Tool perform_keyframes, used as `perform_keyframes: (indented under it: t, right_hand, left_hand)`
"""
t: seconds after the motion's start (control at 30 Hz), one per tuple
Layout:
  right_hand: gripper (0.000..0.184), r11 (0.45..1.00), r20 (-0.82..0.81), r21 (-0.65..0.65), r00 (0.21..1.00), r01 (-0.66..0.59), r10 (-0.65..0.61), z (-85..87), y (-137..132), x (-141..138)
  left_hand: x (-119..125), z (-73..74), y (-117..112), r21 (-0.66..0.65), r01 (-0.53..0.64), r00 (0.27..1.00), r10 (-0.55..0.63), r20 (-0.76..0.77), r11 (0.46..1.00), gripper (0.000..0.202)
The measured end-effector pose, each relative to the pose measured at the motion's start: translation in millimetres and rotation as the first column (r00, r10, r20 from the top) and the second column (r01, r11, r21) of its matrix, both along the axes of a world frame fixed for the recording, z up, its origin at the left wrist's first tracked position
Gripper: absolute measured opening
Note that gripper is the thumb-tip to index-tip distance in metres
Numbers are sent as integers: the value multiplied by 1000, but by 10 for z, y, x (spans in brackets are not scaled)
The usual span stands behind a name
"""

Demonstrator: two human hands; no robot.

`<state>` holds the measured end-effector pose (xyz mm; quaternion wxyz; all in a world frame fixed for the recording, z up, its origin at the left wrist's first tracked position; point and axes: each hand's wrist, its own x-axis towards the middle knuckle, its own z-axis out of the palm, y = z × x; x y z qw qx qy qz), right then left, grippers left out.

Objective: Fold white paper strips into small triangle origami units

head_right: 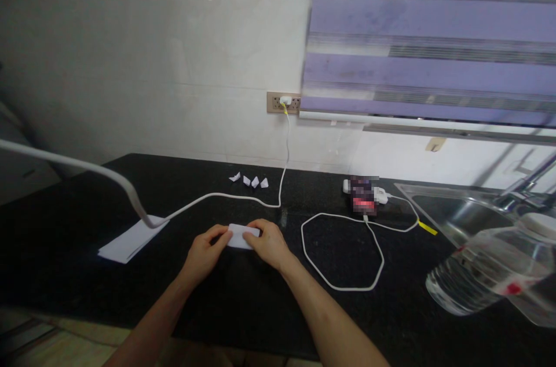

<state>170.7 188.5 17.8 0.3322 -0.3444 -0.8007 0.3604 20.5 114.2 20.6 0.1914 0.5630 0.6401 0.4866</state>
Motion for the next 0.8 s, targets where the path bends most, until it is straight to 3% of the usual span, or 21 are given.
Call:
perform_keyframes:
  t: [0.4,0.8]
  right_hand:
    - [17,985,-72,-164,996,45,-57,-57,49,-11]
    - [15,990,-39,-133,997,55,-61,-14,29,-2]
  left_hand:
    - [-47,-19,0,-7,-102,989,102,108,995,25]
    - [-66,-45,5,-2,-126,990,126,70,992,25]
